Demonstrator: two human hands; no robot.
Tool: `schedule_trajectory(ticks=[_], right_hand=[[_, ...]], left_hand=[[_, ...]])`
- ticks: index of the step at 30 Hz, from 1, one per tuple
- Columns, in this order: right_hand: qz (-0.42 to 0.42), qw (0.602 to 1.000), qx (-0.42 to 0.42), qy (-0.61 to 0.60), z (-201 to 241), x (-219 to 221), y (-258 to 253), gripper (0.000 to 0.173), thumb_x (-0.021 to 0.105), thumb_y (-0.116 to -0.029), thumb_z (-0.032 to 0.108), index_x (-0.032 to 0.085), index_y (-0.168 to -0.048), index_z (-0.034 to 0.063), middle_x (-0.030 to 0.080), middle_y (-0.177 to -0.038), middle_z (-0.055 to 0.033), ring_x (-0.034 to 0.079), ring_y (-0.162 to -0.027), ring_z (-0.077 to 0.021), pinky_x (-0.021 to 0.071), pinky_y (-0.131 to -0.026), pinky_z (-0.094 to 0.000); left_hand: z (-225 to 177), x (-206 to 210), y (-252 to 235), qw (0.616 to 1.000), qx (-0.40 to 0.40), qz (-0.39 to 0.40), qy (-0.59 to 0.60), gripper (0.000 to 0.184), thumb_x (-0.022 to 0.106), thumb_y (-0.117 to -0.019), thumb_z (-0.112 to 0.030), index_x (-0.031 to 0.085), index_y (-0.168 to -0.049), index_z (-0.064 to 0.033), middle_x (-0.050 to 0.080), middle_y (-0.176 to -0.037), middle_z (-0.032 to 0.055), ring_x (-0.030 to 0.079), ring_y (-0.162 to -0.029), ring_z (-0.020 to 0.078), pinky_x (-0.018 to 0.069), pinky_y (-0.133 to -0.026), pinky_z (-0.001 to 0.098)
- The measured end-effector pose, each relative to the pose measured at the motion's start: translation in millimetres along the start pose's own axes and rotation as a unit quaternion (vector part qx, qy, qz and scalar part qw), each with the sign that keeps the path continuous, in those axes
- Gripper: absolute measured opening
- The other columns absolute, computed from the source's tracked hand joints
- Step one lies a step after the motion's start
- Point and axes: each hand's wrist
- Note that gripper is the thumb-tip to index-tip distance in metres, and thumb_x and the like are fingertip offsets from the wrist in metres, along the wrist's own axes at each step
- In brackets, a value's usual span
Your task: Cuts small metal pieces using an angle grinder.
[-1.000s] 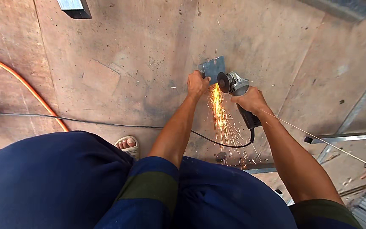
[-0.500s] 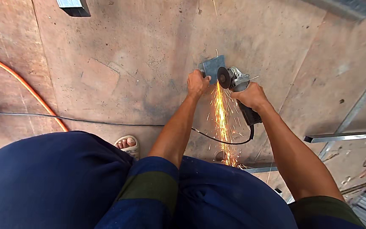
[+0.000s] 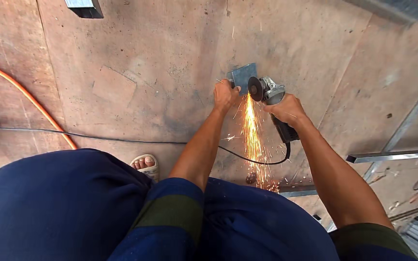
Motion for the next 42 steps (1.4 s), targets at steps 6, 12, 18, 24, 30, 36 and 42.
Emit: schedule_trajectory(ticks=[6,12,18,24,30,36,42], right_hand=[[0.002,1.000,0.007,0.003,0,1,0,0.062,0.088,-0.0726,0.044,0.066,-0.111,0.0016,0.069,-0.100,-0.0244,0.067,-0.096,-0.0445,0.0508,-0.080,-0.0704],[0.001,1.000,0.010,0.002,-2,3,2,0.062,0.087,-0.0724,0.043,0.066,-0.113,0.0018,0.068,-0.100,-0.0252,0.067,-0.096,-0.0451,0.0502,-0.079,-0.0708],[0.003,1.000,0.015,0.013,0,2,4,0.062,0.088,-0.0722,0.043,0.066,-0.111,0.0005,0.069,-0.100,-0.0258,0.066,-0.096,-0.0461,0.0496,-0.080,-0.0717],[-0.001,1.000,0.013,0.018,1,1,0,0.061,0.087,-0.0719,0.044,0.066,-0.110,0.0012,0.068,-0.098,-0.0250,0.067,-0.094,-0.0451,0.0500,-0.078,-0.0707],[-0.006,1.000,0.002,0.016,9,-4,-3,0.059,0.087,-0.0713,0.044,0.067,-0.108,0.0017,0.069,-0.097,-0.0244,0.067,-0.094,-0.0441,0.0504,-0.078,-0.0701],[-0.004,1.000,0.006,0.017,14,-7,-3,0.061,0.087,-0.0724,0.044,0.066,-0.111,0.0016,0.069,-0.099,-0.0245,0.067,-0.095,-0.0444,0.0502,-0.080,-0.0703],[-0.005,1.000,0.000,0.010,16,-8,-2,0.060,0.086,-0.0713,0.044,0.067,-0.109,0.0021,0.069,-0.098,-0.0238,0.067,-0.094,-0.0442,0.0500,-0.078,-0.0698]], left_hand=[[-1,-1,0,1.000,0.003,0.002,-0.003,0.030,0.071,-0.0931,-0.035,0.072,-0.091,-0.0051,0.073,-0.092,0.0127,0.072,-0.093,0.0294,0.0569,-0.083,0.0540],[-3,-2,2,1.000,0.001,0.002,-0.001,0.029,0.071,-0.0928,-0.035,0.073,-0.090,-0.0058,0.073,-0.091,0.0120,0.072,-0.092,0.0285,0.0572,-0.082,0.0538],[-3,-3,2,1.000,-0.002,0.003,0.006,0.030,0.071,-0.0929,-0.034,0.073,-0.094,-0.0046,0.074,-0.095,0.0134,0.072,-0.096,0.0298,0.0575,-0.086,0.0545],[-4,-3,2,1.000,-0.009,0.007,0.002,0.031,0.072,-0.0929,-0.035,0.073,-0.097,-0.0043,0.073,-0.096,0.0137,0.072,-0.096,0.0296,0.0578,-0.085,0.0535],[-3,-3,0,1.000,-0.006,0.008,-0.005,0.032,0.071,-0.0938,-0.036,0.073,-0.095,-0.0045,0.073,-0.096,0.0134,0.072,-0.096,0.0293,0.0577,-0.085,0.0534],[-3,-3,1,1.000,-0.006,0.010,0.004,0.031,0.071,-0.0942,-0.035,0.073,-0.096,-0.0041,0.073,-0.096,0.0133,0.072,-0.097,0.0292,0.0573,-0.087,0.0535],[-2,-2,0,1.000,-0.004,0.006,0.004,0.031,0.071,-0.0937,-0.036,0.073,-0.093,-0.0049,0.073,-0.094,0.0129,0.072,-0.095,0.0289,0.0572,-0.085,0.0533]])
Point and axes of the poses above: each hand's wrist, its own y-axis away from the middle knuckle, its own x-axis out of the palm, z = x × y
